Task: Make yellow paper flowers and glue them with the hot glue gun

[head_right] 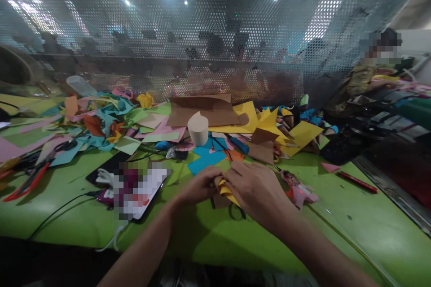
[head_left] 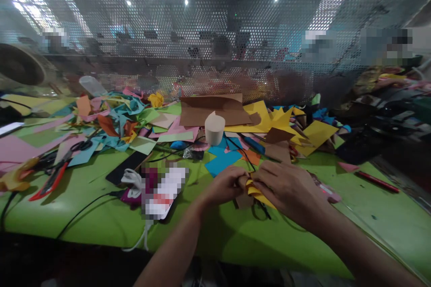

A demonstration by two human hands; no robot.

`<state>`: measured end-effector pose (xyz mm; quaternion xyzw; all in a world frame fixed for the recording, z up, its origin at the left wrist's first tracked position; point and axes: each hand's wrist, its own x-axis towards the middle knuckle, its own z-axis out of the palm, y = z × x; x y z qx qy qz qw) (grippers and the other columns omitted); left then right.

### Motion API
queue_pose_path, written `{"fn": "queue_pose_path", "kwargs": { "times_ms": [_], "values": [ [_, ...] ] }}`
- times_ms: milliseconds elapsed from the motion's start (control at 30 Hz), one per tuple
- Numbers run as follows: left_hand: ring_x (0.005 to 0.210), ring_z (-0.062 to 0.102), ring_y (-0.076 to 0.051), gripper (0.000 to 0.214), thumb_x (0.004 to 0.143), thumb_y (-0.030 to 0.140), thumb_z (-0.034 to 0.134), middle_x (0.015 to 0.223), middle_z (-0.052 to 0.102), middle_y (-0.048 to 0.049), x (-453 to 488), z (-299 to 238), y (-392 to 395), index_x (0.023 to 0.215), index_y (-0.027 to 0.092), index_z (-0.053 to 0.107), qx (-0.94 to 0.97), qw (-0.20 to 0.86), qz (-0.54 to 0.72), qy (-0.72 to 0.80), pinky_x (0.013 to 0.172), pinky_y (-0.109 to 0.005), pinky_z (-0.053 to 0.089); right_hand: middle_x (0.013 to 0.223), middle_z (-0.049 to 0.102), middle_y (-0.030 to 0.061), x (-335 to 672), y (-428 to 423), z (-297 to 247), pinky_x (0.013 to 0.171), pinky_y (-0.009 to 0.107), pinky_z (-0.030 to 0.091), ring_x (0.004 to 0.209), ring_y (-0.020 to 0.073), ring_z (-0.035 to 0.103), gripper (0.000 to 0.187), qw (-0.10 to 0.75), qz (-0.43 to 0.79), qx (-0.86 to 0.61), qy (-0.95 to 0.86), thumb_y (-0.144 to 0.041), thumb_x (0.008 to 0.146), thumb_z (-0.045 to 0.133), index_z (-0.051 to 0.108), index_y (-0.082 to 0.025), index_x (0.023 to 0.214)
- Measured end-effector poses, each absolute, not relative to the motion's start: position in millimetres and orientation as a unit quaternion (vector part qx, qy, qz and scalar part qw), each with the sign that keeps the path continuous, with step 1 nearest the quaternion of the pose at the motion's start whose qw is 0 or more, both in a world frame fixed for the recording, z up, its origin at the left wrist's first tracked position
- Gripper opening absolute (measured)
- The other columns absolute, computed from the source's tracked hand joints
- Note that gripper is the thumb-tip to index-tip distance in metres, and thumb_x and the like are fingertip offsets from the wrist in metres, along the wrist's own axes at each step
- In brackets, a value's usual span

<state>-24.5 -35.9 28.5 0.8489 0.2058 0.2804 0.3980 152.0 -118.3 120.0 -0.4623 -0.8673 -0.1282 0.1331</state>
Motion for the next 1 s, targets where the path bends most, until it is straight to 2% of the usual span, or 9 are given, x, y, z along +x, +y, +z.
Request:
{"fn": "queue_pose_path", "kwargs": {
  "times_ms": [433,600,833,1000],
  "values": [
    [0.078,0.049,-0.015,0.010,0.077,0.007,0.059,0.077,0.057,0.0012,-22.9,29.0,-35.3,0.077,0.017,0.057,0.859,0.388,0.268,0.199,0.075,-0.025,0.036,0.071,0.057,0.0029,148.4,-114.8,115.0,0.058,0.033,0.024,0.060,0.0166,0.050,0.024,0.125,-0.153,-0.453,-0.870,-0.019,0.096,0.050,0.060,-0.017,0.074],
    [0.080,0.051,-0.016,0.009,0.078,0.008,0.059,0.081,0.062,0.0002,-23.3,30.3,-35.4,0.082,0.016,0.060,0.865,0.390,0.256,0.185,0.077,-0.025,0.037,0.070,0.058,0.0032,149.3,-114.9,110.7,0.059,0.034,0.024,0.061,0.0170,0.049,0.024,0.119,-0.160,-0.452,-0.869,-0.019,0.096,0.050,0.060,-0.018,0.075],
    [0.088,0.056,-0.019,0.015,0.075,0.006,0.058,0.088,0.067,-0.0033,-22.5,28.3,-33.5,0.084,0.016,0.063,0.864,0.399,0.238,0.194,0.084,-0.028,0.041,0.077,0.060,0.0025,148.0,-114.9,116.9,0.061,0.033,0.025,0.065,0.0179,0.051,0.010,0.108,-0.141,-0.451,-0.875,-0.013,0.089,0.058,0.061,-0.019,0.082],
    [0.092,0.058,-0.020,0.020,0.074,0.005,0.059,0.092,0.068,-0.0028,-23.1,27.9,-33.9,0.091,0.016,0.064,0.859,0.401,0.260,0.182,0.084,-0.027,0.042,0.082,0.061,0.0020,145.1,-112.2,120.3,0.062,0.033,0.024,0.070,0.0193,0.053,0.014,0.103,-0.132,-0.445,-0.880,-0.008,0.086,0.062,0.063,-0.021,0.092]
  ]
}}
